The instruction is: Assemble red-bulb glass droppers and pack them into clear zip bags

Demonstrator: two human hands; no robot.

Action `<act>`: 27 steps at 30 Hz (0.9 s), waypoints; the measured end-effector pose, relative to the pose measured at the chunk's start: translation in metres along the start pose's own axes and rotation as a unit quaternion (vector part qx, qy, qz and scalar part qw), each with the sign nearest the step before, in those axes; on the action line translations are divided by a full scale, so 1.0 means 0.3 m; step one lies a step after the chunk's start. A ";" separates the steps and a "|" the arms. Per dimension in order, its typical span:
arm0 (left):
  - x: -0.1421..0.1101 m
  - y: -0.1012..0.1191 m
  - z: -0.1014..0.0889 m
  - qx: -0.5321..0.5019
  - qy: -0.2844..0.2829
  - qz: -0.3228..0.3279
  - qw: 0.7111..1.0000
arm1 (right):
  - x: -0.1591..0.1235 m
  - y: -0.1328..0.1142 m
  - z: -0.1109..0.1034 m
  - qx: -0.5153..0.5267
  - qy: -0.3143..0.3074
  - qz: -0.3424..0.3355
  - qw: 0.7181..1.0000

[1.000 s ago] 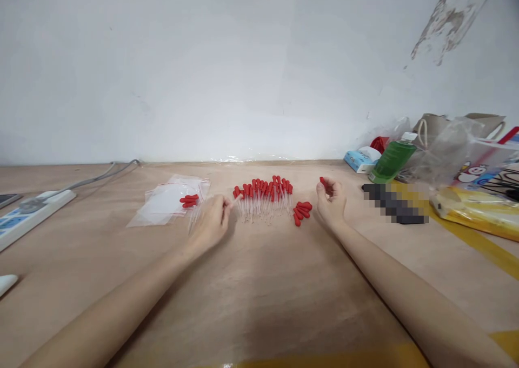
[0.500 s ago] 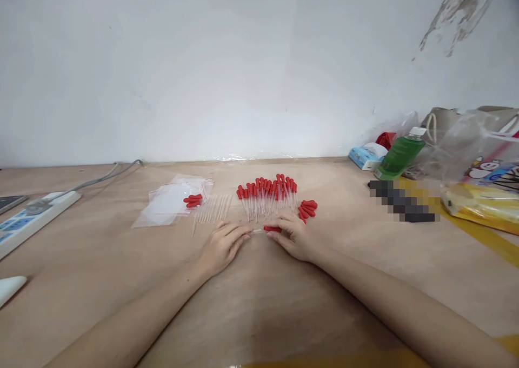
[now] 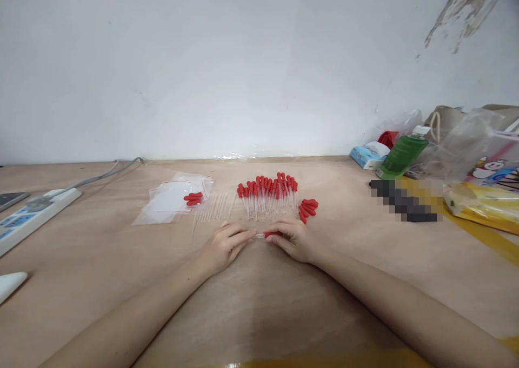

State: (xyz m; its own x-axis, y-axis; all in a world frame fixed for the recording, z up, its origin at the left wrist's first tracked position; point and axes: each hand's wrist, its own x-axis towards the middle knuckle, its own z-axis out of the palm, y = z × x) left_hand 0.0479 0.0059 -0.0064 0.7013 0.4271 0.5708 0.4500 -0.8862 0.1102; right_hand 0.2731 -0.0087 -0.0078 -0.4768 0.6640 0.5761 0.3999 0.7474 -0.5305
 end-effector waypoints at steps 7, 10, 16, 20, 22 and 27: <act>0.006 0.017 0.000 0.004 0.012 0.017 1.000 | -0.008 0.007 0.012 -0.036 0.007 -0.014 0.999; 0.010 0.023 -0.002 0.005 0.002 0.025 1.000 | -0.010 0.009 0.014 -0.050 0.012 -0.035 0.998; 0.004 0.030 0.002 0.001 -0.005 0.007 1.000 | 0.000 -0.001 0.017 -0.065 -0.012 -0.054 0.996; 0.001 0.029 0.012 0.009 -0.005 0.007 1.000 | 0.008 -0.007 0.020 -0.083 -0.025 -0.062 0.994; 0.002 0.029 0.020 0.002 -0.005 -0.003 1.000 | 0.014 -0.006 0.017 -0.081 -0.025 -0.056 0.995; 0.021 0.042 0.028 -0.082 0.016 -0.068 0.994 | 0.047 -0.006 -0.009 0.014 -0.001 -0.005 1.000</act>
State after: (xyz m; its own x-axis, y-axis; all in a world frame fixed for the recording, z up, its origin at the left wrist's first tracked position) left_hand 0.0626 -0.0011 -0.0082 0.6213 0.5405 0.5673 0.4412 -0.8396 0.3168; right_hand 0.2678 -0.0005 0.0029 -0.4828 0.6559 0.5802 0.3735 0.7535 -0.5410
